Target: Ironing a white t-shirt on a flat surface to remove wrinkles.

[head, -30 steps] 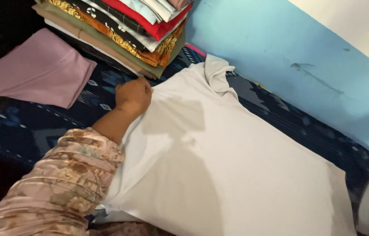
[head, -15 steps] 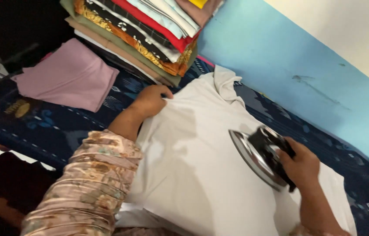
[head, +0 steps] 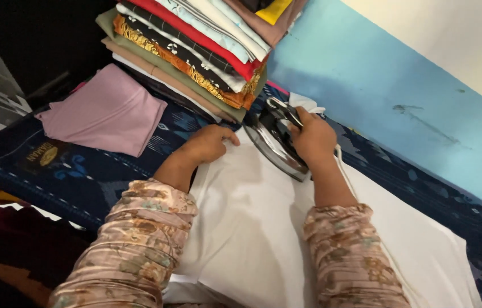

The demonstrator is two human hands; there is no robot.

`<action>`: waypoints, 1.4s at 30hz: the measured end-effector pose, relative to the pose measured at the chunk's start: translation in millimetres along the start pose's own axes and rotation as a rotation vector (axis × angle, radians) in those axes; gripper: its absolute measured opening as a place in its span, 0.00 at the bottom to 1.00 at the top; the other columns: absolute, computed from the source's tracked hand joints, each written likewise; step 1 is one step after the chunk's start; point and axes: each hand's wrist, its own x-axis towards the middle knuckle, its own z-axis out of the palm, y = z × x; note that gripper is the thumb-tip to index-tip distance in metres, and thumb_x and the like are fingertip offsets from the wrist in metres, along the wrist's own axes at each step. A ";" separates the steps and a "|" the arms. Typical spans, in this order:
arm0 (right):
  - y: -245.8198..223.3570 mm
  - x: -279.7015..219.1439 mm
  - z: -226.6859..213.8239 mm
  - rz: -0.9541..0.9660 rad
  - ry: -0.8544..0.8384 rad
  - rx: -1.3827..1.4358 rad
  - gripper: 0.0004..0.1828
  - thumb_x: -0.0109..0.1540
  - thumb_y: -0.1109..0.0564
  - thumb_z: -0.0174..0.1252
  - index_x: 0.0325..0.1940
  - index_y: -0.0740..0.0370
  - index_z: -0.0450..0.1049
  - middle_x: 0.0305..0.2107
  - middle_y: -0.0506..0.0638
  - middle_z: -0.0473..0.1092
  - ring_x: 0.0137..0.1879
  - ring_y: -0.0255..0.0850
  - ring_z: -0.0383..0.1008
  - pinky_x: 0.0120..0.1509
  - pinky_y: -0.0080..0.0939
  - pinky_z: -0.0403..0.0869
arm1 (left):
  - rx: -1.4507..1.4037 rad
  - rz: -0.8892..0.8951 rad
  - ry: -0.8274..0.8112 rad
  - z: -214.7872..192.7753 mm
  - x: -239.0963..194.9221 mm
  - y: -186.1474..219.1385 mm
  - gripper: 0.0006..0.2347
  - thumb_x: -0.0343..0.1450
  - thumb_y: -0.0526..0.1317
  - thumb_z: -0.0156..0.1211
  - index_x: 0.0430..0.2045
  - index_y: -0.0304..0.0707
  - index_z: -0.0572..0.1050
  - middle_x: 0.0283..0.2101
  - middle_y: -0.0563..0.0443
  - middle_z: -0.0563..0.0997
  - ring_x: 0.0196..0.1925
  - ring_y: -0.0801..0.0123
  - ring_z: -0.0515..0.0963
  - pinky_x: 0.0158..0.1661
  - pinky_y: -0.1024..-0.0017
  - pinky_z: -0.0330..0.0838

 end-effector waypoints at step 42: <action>-38.1 -53.1 -39.9 0.047 -0.122 0.028 0.31 0.67 0.44 0.57 0.73 0.53 0.68 0.47 0.59 0.75 0.51 0.57 0.80 0.49 0.54 0.78 | -0.174 -0.021 0.117 5.3 30.2 -42.6 0.23 0.61 0.30 0.64 0.53 0.32 0.77 0.64 0.32 0.73 0.64 0.46 0.75 0.58 0.59 0.75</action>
